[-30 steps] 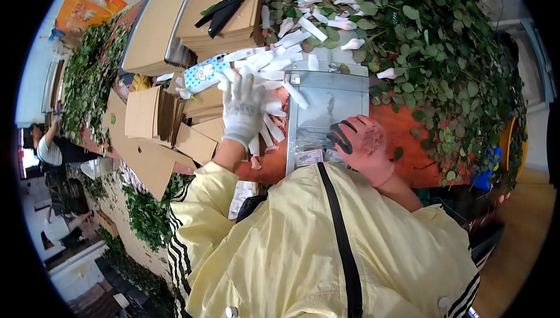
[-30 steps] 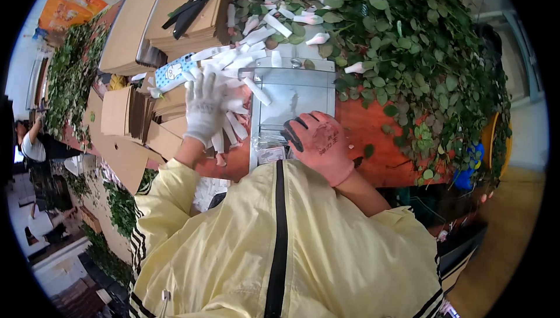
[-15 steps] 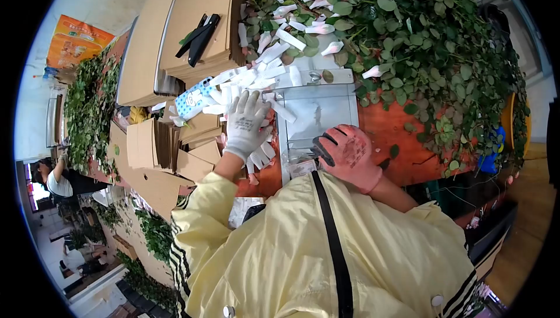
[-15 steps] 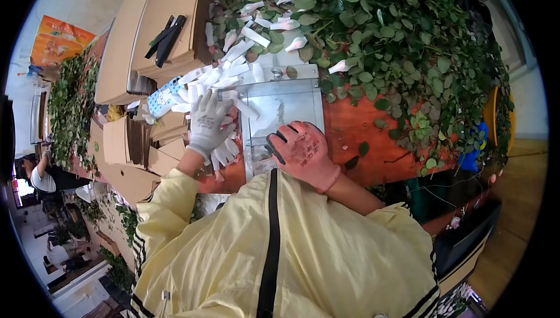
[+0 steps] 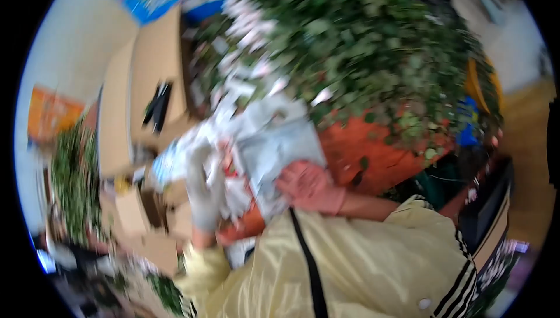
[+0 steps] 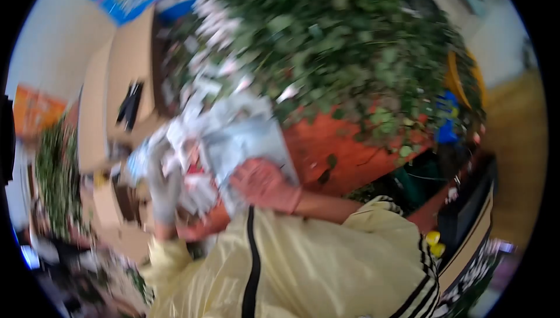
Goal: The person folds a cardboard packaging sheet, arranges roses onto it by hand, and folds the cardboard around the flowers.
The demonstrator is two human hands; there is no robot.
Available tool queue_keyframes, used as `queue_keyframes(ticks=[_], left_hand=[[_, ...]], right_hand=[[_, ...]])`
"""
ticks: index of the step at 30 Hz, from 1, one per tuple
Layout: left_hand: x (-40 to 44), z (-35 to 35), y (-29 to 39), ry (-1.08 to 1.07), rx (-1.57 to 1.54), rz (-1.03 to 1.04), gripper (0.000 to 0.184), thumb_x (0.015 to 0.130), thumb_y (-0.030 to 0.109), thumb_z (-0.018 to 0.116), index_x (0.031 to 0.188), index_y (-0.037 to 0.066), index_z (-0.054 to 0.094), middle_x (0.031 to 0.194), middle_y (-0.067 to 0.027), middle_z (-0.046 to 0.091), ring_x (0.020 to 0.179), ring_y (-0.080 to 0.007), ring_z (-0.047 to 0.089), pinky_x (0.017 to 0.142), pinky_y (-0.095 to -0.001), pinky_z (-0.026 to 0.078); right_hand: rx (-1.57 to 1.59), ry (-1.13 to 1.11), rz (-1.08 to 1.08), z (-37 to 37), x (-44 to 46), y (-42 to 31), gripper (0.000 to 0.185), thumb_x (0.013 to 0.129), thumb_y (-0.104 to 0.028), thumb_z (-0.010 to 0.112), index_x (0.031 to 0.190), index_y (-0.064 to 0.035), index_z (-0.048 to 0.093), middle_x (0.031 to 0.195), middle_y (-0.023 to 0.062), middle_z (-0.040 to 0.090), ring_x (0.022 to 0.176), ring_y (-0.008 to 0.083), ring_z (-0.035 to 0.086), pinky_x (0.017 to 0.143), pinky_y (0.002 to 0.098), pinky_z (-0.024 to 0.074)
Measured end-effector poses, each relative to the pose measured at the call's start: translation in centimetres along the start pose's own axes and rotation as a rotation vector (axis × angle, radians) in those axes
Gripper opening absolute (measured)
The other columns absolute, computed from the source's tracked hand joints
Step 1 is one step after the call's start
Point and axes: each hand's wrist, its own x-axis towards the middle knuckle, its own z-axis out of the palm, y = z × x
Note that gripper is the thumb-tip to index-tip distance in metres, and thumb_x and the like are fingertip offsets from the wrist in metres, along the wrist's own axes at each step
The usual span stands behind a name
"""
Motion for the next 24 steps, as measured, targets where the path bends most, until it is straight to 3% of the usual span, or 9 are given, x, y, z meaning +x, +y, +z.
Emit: queue_keyframes(ticks=[2, 4, 7, 8, 9, 10, 20, 22, 24], left_hand=[[-1.1, 1.9, 3.1, -0.326, 0.066, 0.222, 0.046, 0.075, 0.030, 0.062, 0.109, -0.001, 0.054, 0.098, -0.0182, 0.060, 0.091, -0.0335, 0.058, 0.081, -0.0394, 0.045], [-1.3, 3.6, 4.5, -0.738, 0.236, 0.149, 0.053, 0.076, 0.040, 0.061, 0.111, 0.001, 0.054, 0.098, -0.0172, 0.061, 0.088, -0.0333, 0.059, 0.076, -0.0397, 0.046], [-2.2, 6.1, 6.3, -0.881, 0.580, 0.129, 0.055, 0.080, 0.046, 0.054, 0.118, 0.006, 0.051, 0.096, -0.0157, 0.062, 0.088, -0.0324, 0.061, 0.074, -0.0421, 0.047], [-1.9, 6.9, 7.2, -0.895, 0.613, 0.090, 0.043, 0.083, 0.041, 0.052, 0.111, 0.008, 0.055, 0.093, -0.0153, 0.063, 0.085, -0.0317, 0.062, 0.073, -0.0424, 0.047], [-1.5, 8.1, 7.3, -0.921, 0.604, 0.015, 0.037, 0.084, 0.039, 0.050, 0.106, 0.010, 0.057, 0.092, -0.0144, 0.063, 0.084, -0.0314, 0.062, 0.072, -0.0425, 0.047], [-0.9, 9.4, 6.8, -0.941, 0.595, -0.061, 0.032, 0.085, 0.036, 0.049, 0.101, 0.011, 0.059, 0.091, -0.0135, 0.063, 0.083, -0.0311, 0.062, 0.072, -0.0426, 0.047], [0.1, 10.4, 6.7, -1.112, 0.494, -0.080, 0.030, 0.088, 0.035, 0.046, 0.104, 0.014, 0.058, 0.098, -0.0110, 0.063, 0.092, -0.0291, 0.061, 0.075, -0.0396, 0.049], [-2.3, 12.2, 1.0, -1.205, 0.416, -0.105, 0.031, 0.087, 0.033, 0.047, 0.108, 0.012, 0.058, 0.095, -0.0095, 0.064, 0.087, -0.0294, 0.062, 0.073, -0.0399, 0.049], [1.2, 9.3, 5.3, -1.183, 0.431, -0.017, 0.032, 0.085, 0.032, 0.050, 0.106, 0.011, 0.058, 0.095, -0.0103, 0.064, 0.088, -0.0274, 0.062, 0.074, -0.0378, 0.048]], right_hand=[[0.104, 0.241, -0.007, -0.6, -0.4, -0.3, 0.027, 0.077, -0.025, 0.054, 0.099, -0.0097, 0.057, 0.099, 0.0094, 0.056, 0.093, 0.0271, 0.054, 0.078, 0.0385, 0.0432], [0.509, 0.191, -0.128, -4.0, -0.3, 2.3, 0.031, 0.073, -0.022, 0.062, 0.100, -0.0068, 0.057, 0.099, 0.0101, 0.056, 0.095, 0.0276, 0.055, 0.083, 0.0388, 0.0426], [0.691, 0.130, 0.067, -13.1, -0.2, 7.5, 0.036, 0.071, -0.020, 0.067, 0.105, -0.0102, 0.058, 0.097, 0.0087, 0.058, 0.100, 0.0257, 0.055, 0.089, 0.0366, 0.0424], [0.159, 0.489, -0.081, -12.6, 0.1, 10.7, 0.037, 0.070, -0.021, 0.068, 0.105, -0.0107, 0.058, 0.099, 0.0082, 0.057, 0.099, 0.0262, 0.054, 0.090, 0.0378, 0.0417], [0.398, 0.397, 0.177, -14.5, 1.9, 12.9, 0.040, 0.070, -0.022, 0.069, 0.106, -0.0105, 0.057, 0.107, 0.0105, 0.054, 0.105, 0.0294, 0.051, 0.094, 0.0390, 0.0395], [0.145, 0.728, 0.122, -13.0, 4.2, 16.1, 0.045, 0.069, -0.024, 0.070, 0.109, -0.0098, 0.055, 0.112, 0.0134, 0.051, 0.109, 0.0318, 0.048, 0.095, 0.0402, 0.0386], [-0.555, 0.272, 0.282, -17.9, 31.0, 31.8, 0.078, 0.077, -0.037, 0.061, 0.140, -0.0072, 0.026, 0.140, 0.0217, 0.031, 0.128, 0.0415, 0.031, 0.106, 0.0495, 0.0230], [-0.723, 0.011, 0.399, -16.9, 32.9, 33.6, 0.073, 0.083, -0.036, 0.052, 0.143, -0.0088, 0.020, 0.146, 0.0209, 0.022, 0.132, 0.0420, 0.024, 0.106, 0.0538, 0.0194], [-0.773, -0.107, 0.380, -16.3, 33.6, 35.4, 0.052, 0.093, -0.024, 0.030, 0.143, -0.0117, 0.022, 0.150, 0.0151, 0.012, 0.135, 0.0410, 0.015, 0.107, 0.0530, 0.0174]])
